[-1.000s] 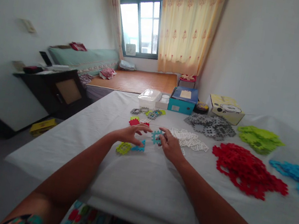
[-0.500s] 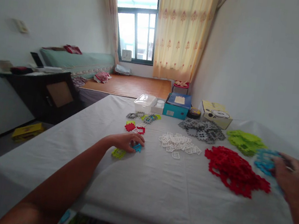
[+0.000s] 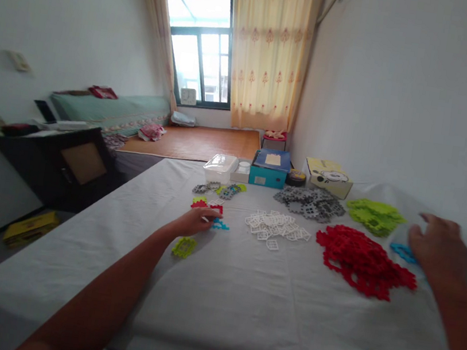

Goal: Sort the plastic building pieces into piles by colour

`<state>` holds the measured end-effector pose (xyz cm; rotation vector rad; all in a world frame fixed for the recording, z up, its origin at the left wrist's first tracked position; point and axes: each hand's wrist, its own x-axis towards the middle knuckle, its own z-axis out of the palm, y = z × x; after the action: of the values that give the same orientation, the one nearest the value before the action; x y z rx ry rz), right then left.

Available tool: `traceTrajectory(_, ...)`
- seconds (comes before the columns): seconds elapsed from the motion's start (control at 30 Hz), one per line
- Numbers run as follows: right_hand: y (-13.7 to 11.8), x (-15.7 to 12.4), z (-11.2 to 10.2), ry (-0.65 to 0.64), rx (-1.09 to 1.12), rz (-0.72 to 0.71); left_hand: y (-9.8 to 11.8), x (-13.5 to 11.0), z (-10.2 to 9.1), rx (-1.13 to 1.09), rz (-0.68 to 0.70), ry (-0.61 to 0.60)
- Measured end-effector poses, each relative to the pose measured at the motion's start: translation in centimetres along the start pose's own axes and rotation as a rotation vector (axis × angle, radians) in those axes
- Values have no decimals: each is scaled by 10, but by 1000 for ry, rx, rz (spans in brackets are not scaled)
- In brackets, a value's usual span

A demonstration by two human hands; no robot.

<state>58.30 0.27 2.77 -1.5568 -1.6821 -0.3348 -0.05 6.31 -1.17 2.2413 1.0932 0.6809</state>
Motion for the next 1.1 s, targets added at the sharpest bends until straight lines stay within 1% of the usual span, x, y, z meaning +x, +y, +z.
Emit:
traceTrajectory(0.03, -28, 4, 17, 57, -86, 107, 0, 1, 2, -23, -5, 20)
traceTrajectory(0.07, -60, 6, 34, -28, -89, 125, 0, 1, 3, -54, -5, 36)
traceTrajectory(0.1, -96, 6, 52, -152, -13, 86, 0, 2, 5, -93, 0, 44)
traceTrajectory(0.17, -169, -3, 87, -383, 179, -54, 3, 2, 7, -177, 18, 24)
traceTrajectory(0.2, -202, -11, 103, -473, 247, -138, 4, 1, 7, -211, 28, 1)
traceTrajectory(0.23, -230, -21, 117, -536, 308, -219, 6, 1, 7, -234, 39, -24)
traceTrajectory(0.27, -254, -30, 130, -567, 356, -263, 8, 0, 8, -249, 50, -43)
traceTrajectory(0.3, -272, -40, 142, -607, 396, -293, 9, -1, 8, -259, 60, -54)
traceTrajectory(0.33, -286, -49, 151, -630, 438, -303, 10, -1, 8, -268, 67, -58)
traceTrajectory(0.4, -299, -62, 164, -657, 523, -289, 13, -2, 10, -290, 75, -71)
traceTrajectory(0.47, -300, -69, 170, -682, 607, -259, 14, -2, 13, -309, 68, -103)
traceTrajectory(0.53, -294, -70, 171, -699, 666, -245, 14, -1, 17, -316, 57, -133)
traceTrajectory(0.6, -286, -69, 170, -682, 680, -230, 12, 0, 18, -318, 29, -117)
traceTrajectory(0.67, -277, -65, 169, -628, 649, -188, 5, 1, 17, -321, -13, -47)
traceTrajectory(0.77, -262, -54, 165, -529, 601, -153, -7, 2, 8, -313, -74, 95)
traceTrajectory(0.87, -240, -38, 150, -411, 569, -152, -17, 2, -2, -289, -132, 223)
traceTrajectory(0.9, -229, -31, 141, -370, 551, -119, -19, 2, -5, -283, -151, 260)
traceTrajectory(0.97, -198, -20, 120, -275, 505, 4, -22, 4, -9, -275, -175, 295)
traceTrajectory(1.03, -155, -12, 92, -151, 437, 157, -24, 5, -11, -272, -181, 314)
traceTrajectory(1.1, -101, -12, 60, -8, 306, 283, -24, 7, -12, -276, -184, 325)
